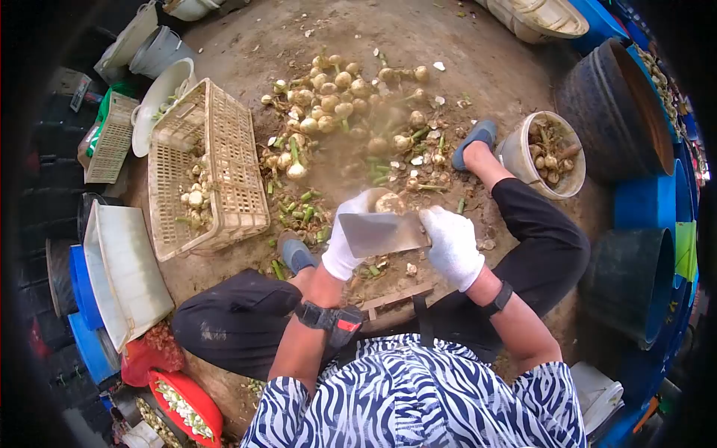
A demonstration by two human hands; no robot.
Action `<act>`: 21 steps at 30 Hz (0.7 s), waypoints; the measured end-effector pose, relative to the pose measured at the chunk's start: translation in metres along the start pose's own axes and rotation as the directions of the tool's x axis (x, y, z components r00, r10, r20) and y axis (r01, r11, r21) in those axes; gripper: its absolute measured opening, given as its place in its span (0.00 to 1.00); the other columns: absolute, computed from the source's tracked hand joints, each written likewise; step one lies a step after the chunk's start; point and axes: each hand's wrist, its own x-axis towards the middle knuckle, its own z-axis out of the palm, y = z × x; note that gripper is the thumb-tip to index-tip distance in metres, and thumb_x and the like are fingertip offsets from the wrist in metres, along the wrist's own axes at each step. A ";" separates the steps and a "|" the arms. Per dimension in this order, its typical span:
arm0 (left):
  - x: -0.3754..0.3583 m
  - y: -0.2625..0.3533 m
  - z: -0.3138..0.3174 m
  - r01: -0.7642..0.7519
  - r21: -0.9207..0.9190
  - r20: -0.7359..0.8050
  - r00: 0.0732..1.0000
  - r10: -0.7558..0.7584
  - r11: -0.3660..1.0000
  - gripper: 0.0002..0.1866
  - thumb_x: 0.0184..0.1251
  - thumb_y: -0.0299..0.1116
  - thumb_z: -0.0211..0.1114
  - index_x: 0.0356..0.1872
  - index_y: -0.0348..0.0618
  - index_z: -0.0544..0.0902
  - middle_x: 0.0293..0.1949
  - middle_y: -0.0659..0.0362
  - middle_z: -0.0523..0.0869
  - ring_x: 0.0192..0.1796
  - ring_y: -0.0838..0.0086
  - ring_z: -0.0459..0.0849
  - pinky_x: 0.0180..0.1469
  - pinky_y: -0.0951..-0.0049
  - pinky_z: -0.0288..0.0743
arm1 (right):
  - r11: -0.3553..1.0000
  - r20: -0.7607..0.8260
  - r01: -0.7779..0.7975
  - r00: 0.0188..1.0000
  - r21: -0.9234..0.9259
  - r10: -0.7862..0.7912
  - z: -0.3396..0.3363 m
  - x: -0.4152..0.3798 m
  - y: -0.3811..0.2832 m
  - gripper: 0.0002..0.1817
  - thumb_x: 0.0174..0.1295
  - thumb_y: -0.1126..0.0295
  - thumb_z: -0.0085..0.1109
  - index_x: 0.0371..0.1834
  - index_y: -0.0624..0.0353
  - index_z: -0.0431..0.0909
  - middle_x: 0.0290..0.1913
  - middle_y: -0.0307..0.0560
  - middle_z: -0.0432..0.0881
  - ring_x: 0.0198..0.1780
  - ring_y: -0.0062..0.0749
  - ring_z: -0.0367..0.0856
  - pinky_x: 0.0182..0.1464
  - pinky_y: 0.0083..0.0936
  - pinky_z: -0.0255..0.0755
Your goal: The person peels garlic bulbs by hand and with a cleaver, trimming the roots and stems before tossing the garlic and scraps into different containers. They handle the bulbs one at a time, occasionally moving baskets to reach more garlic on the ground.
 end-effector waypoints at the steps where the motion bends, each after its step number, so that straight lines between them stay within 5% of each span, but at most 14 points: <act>1: -0.003 -0.001 -0.002 0.007 0.004 -0.001 1.000 -0.007 1.000 0.20 0.52 0.31 0.72 0.48 0.36 0.82 0.36 0.50 0.87 0.37 0.60 0.87 0.42 0.70 0.78 | 1.000 0.004 0.003 1.000 0.006 -0.003 0.003 -0.002 0.002 0.08 0.49 0.76 0.57 0.34 0.56 0.74 0.32 0.50 0.78 0.33 0.50 0.82 0.34 0.41 0.75; 3: -0.010 -0.004 -0.005 0.057 0.034 0.012 0.998 -0.058 0.998 0.23 0.50 0.33 0.75 0.48 0.35 0.82 0.37 0.52 0.87 0.37 0.67 0.87 0.43 0.71 0.79 | 0.998 -0.129 0.000 0.992 0.068 0.009 0.008 -0.003 0.011 0.07 0.50 0.76 0.57 0.33 0.56 0.75 0.31 0.52 0.79 0.34 0.52 0.81 0.35 0.42 0.75; 4: -0.009 0.028 -0.022 0.369 -0.163 0.088 0.929 -0.359 0.915 0.26 0.47 0.36 0.77 0.48 0.35 0.82 0.38 0.53 0.88 0.39 0.70 0.87 0.45 0.71 0.79 | 0.986 -0.047 -0.169 0.985 -0.017 0.168 0.019 -0.003 0.035 0.08 0.51 0.75 0.57 0.35 0.58 0.76 0.30 0.54 0.81 0.35 0.54 0.82 0.36 0.43 0.75; 5: -0.011 0.040 -0.029 0.275 -0.096 0.035 0.962 -0.272 0.957 0.27 0.45 0.38 0.78 0.48 0.35 0.82 0.38 0.53 0.88 0.40 0.72 0.86 0.47 0.71 0.79 | 0.965 -0.043 -0.263 0.964 -0.004 0.263 0.015 0.002 0.051 0.08 0.52 0.76 0.57 0.36 0.58 0.77 0.29 0.55 0.82 0.35 0.54 0.82 0.37 0.43 0.75; 7: -0.012 0.036 -0.031 0.333 -0.076 -0.024 0.942 -0.335 0.940 0.28 0.46 0.38 0.78 0.49 0.34 0.81 0.38 0.52 0.88 0.41 0.72 0.86 0.47 0.71 0.79 | 0.956 -0.109 -0.291 0.952 -0.025 0.286 0.004 0.003 0.045 0.08 0.51 0.76 0.59 0.36 0.57 0.77 0.30 0.56 0.82 0.36 0.54 0.83 0.37 0.43 0.75; 8: -0.018 0.032 -0.031 0.348 -0.070 -0.022 0.936 -0.350 0.935 0.28 0.46 0.38 0.78 0.49 0.34 0.81 0.38 0.52 0.88 0.41 0.72 0.86 0.47 0.71 0.79 | 0.981 -0.210 -0.166 0.960 0.098 0.184 -0.003 0.007 0.024 0.10 0.49 0.77 0.60 0.36 0.57 0.77 0.31 0.55 0.82 0.36 0.54 0.83 0.37 0.43 0.75; 10: -0.010 0.004 -0.025 0.368 -0.035 0.055 0.929 -0.366 0.929 0.30 0.47 0.38 0.78 0.52 0.34 0.80 0.38 0.52 0.88 0.42 0.72 0.87 0.47 0.70 0.79 | 0.989 -0.148 -0.024 0.988 0.143 0.046 -0.013 0.011 -0.010 0.12 0.46 0.78 0.60 0.36 0.57 0.77 0.32 0.55 0.82 0.37 0.53 0.83 0.38 0.42 0.76; 11: -0.015 -0.005 -0.014 0.181 -0.264 -0.084 0.974 -0.210 0.947 0.31 0.48 0.39 0.78 0.53 0.33 0.80 0.40 0.52 0.88 0.43 0.71 0.86 0.49 0.68 0.79 | 0.980 -0.085 0.011 0.996 0.197 0.006 -0.017 0.010 -0.026 0.12 0.46 0.78 0.59 0.36 0.57 0.77 0.32 0.54 0.82 0.37 0.53 0.83 0.38 0.41 0.76; 13: -0.014 -0.011 -0.018 0.239 -0.084 0.077 0.969 -0.233 0.967 0.33 0.50 0.39 0.78 0.55 0.32 0.78 0.42 0.53 0.87 0.45 0.70 0.86 0.51 0.69 0.79 | 0.999 0.047 -0.002 0.999 0.032 0.001 -0.001 0.010 -0.012 0.11 0.47 0.77 0.58 0.36 0.56 0.78 0.31 0.55 0.82 0.37 0.53 0.83 0.38 0.42 0.77; 16: -0.019 0.003 -0.033 0.371 -0.272 0.086 0.928 -0.361 0.888 0.34 0.51 0.41 0.78 0.58 0.34 0.76 0.46 0.55 0.86 0.47 0.71 0.85 0.51 0.71 0.79 | 0.957 -0.013 -0.287 0.958 -0.047 0.287 0.010 0.018 0.035 0.10 0.51 0.76 0.58 0.37 0.57 0.79 0.28 0.57 0.83 0.35 0.54 0.84 0.38 0.45 0.76; 17: -0.017 -0.001 -0.033 0.368 -0.278 0.075 0.929 -0.362 0.887 0.34 0.51 0.41 0.78 0.58 0.34 0.76 0.46 0.55 0.86 0.47 0.71 0.85 0.51 0.71 0.79 | 0.928 0.014 -0.373 0.928 0.007 0.373 0.008 0.017 0.037 0.10 0.53 0.75 0.58 0.40 0.59 0.80 0.30 0.59 0.84 0.35 0.55 0.84 0.37 0.44 0.76; 19: -0.020 -0.012 -0.028 0.334 -0.763 0.074 0.896 -0.438 0.554 0.34 0.53 0.43 0.77 0.59 0.37 0.76 0.48 0.57 0.84 0.48 0.74 0.84 0.50 0.74 0.79 | 0.895 -0.006 -0.304 0.946 0.328 0.324 0.004 0.013 0.028 0.11 0.54 0.75 0.59 0.41 0.61 0.82 0.30 0.59 0.84 0.35 0.50 0.85 0.38 0.37 0.77; 21: -0.018 -0.020 -0.020 0.294 -0.832 0.077 0.900 -0.428 0.470 0.27 0.56 0.40 0.74 0.55 0.39 0.77 0.47 0.59 0.83 0.47 0.75 0.84 0.48 0.74 0.79 | 0.705 0.179 -0.434 0.895 0.561 0.409 -0.002 0.013 0.006 0.10 0.54 0.74 0.60 0.39 0.61 0.82 0.30 0.56 0.85 0.34 0.43 0.87 0.39 0.31 0.77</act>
